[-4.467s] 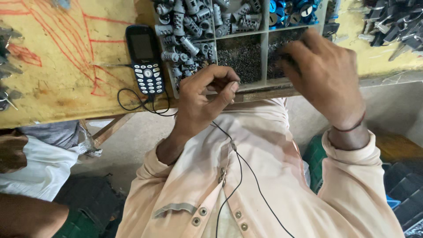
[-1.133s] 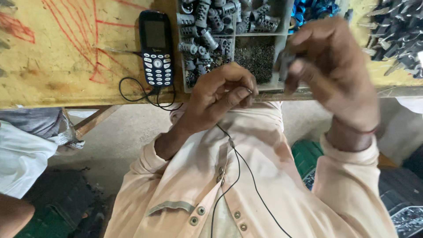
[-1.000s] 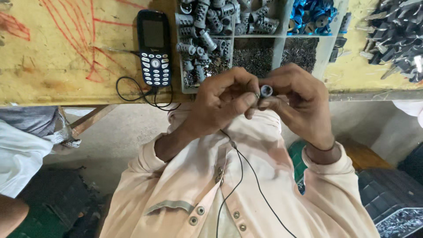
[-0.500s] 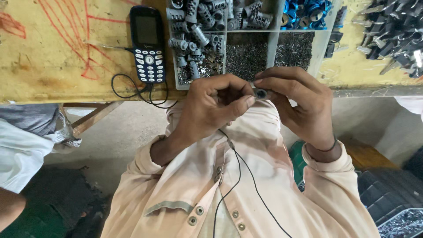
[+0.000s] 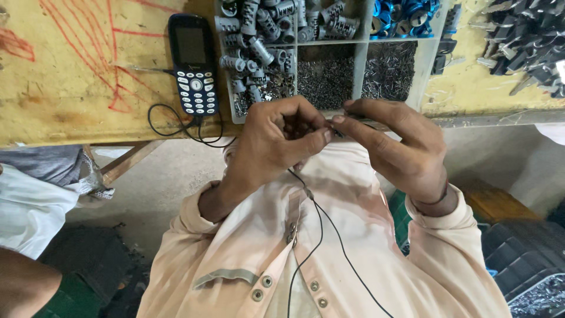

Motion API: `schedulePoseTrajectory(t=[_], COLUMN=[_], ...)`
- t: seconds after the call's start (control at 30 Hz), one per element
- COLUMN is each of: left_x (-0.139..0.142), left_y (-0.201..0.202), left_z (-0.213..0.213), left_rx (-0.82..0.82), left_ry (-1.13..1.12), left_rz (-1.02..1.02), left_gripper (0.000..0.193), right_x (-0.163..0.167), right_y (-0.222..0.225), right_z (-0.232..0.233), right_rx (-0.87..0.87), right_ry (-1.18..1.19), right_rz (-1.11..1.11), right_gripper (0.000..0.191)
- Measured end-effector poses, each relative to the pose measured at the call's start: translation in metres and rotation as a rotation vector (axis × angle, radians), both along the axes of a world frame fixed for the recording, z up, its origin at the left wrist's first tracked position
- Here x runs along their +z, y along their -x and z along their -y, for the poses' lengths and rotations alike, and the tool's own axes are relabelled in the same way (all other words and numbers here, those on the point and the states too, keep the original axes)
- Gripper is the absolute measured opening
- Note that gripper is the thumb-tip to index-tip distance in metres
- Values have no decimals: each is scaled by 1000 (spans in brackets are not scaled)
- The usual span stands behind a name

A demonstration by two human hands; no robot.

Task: The person sits at a workbench assembling small cylindrical components. They pick parts from a compartmented tray, fit the pieces together by hand, and set completed assemblies aside, repeating the cycle with new parts.

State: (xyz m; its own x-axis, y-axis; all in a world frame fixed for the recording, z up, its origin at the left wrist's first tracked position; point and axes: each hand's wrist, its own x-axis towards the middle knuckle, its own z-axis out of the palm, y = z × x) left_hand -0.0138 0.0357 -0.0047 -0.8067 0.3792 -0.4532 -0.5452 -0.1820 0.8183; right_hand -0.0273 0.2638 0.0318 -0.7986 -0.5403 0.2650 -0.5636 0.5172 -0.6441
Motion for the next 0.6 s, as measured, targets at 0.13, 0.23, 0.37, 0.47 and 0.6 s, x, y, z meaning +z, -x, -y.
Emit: schedulePoseTrajectory(t=[0.13,0.23,0.37,0.47,0.6], left_x=[-2,-2,-5,-11,-14], left_y=[-3,-7,-12,-12,-13], left_z=[-2,-9,-18,-24,-24], left_rx=[32,76,136,165,231], left_ry=[28,57,239,63,-31], left_rz=[-108,-189,-609,-538,-324], left_gripper=[15,13,17,31,25], right_x=[7,11,7,3,10], right_y=[2,1,-7,-14,-4], right_z=[1,0,4,12,10], right_rx=[3,14,-110,-199,-107], right_ry=[-26,-57,-116,-133,-19], right_rz=[1,-10,-41,-16,127], right_gripper=[42,42,39,43,33])
